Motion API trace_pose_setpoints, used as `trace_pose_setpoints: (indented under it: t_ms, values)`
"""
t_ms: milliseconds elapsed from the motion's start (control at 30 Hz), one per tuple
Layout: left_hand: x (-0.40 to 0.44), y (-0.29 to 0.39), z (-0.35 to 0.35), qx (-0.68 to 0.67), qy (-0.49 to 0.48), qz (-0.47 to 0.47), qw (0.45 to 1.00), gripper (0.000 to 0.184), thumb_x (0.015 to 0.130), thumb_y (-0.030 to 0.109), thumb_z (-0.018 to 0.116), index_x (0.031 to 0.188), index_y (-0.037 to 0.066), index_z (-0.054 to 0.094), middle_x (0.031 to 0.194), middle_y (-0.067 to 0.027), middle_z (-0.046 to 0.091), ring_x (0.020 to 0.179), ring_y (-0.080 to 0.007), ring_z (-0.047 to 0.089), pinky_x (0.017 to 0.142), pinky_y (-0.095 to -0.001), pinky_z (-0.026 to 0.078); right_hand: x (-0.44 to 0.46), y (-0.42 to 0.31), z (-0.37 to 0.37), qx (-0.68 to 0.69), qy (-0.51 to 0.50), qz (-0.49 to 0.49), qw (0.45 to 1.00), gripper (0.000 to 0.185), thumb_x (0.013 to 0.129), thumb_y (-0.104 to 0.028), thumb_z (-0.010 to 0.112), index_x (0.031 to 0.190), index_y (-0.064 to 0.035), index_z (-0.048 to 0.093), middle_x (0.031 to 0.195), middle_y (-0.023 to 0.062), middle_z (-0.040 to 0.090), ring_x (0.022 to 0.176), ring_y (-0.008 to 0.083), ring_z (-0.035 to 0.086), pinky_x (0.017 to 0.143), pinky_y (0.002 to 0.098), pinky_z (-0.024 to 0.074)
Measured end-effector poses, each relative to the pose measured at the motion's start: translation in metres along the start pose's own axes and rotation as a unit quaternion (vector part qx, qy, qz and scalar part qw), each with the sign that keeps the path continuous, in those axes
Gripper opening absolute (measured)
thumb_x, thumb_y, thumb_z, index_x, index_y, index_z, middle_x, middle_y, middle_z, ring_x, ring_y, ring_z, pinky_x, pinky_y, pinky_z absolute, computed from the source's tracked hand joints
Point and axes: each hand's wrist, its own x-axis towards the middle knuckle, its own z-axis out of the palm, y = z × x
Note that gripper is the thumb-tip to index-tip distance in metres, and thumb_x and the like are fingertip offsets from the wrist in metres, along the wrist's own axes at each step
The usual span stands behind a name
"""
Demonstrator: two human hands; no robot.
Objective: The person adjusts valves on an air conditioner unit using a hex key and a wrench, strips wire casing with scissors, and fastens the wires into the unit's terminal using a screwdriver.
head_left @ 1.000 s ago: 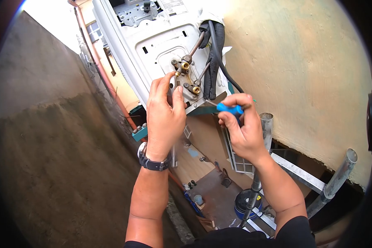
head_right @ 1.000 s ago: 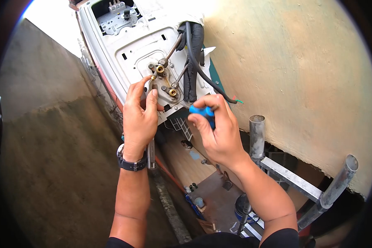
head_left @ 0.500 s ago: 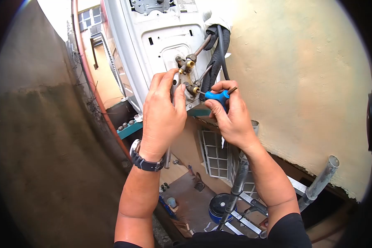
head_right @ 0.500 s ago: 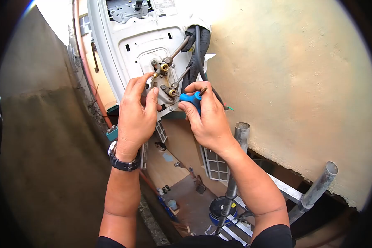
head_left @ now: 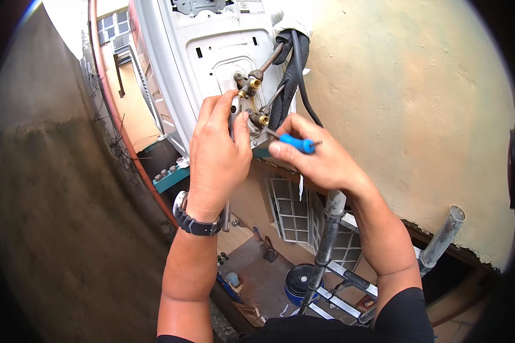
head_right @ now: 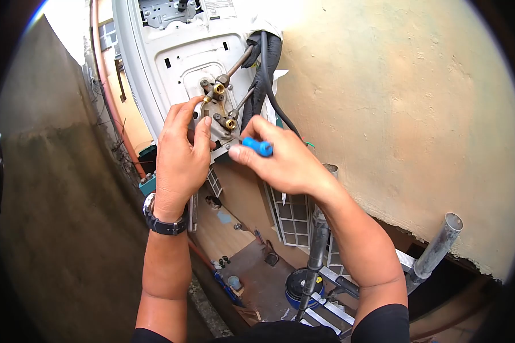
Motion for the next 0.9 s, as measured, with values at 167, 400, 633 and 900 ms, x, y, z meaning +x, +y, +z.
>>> trace_pose_setpoints:
  t_ms: [167,400,633,900]
  values:
    - [0.001,-0.001,0.0,-0.004,0.002,0.001,1.0,0.033,0.103,0.006,0.059,0.134,-0.005,0.059,0.112,-0.0158,0.063,0.068,-0.0192,0.07,0.066,-0.0342,0.056,0.02,-0.001,-0.001,-0.006,0.071,0.027,0.997,0.04,0.097,-0.039,0.075,0.097,-0.0007,0.065,0.073,0.0084,0.062,0.068,0.0152,0.058,0.064,0.036,0.0483]
    - [0.001,0.006,-0.003,-0.04,-0.01,-0.043,0.998,0.035,0.099,0.008,0.061,0.131,-0.006,0.06,0.119,-0.0223,0.063,0.103,-0.0436,0.066,0.089,-0.047,0.053,0.033,-0.025,0.009,0.193,0.093,0.166,0.963,0.041,0.1,-0.046,0.071,0.093,-0.0073,0.059,0.069,-0.0011,0.054,0.058,0.01,0.048,0.054,0.0303,0.0441]
    - [0.001,0.006,-0.003,-0.049,-0.015,-0.05,0.997,0.035,0.099,0.009,0.061,0.13,-0.006,0.06,0.119,-0.0221,0.063,0.102,-0.044,0.066,0.088,-0.0478,0.053,0.036,-0.044,0.012,0.45,0.035,0.28,0.847,0.046,0.099,-0.055,0.068,0.1,-0.0129,0.048,0.07,-0.0032,0.043,0.05,0.0052,0.038,0.041,0.022,0.0301]
    - [0.001,0.004,-0.002,-0.004,0.022,0.002,1.0,0.034,0.099,0.006,0.062,0.131,-0.006,0.062,0.113,-0.0209,0.065,0.092,-0.0361,0.068,0.082,-0.0424,0.053,0.041,-0.041,0.027,0.394,0.11,0.261,0.874,0.051,0.096,-0.056,0.072,0.105,-0.0108,0.05,0.07,-0.0012,0.047,0.049,0.0072,0.041,0.041,0.0243,0.0336]
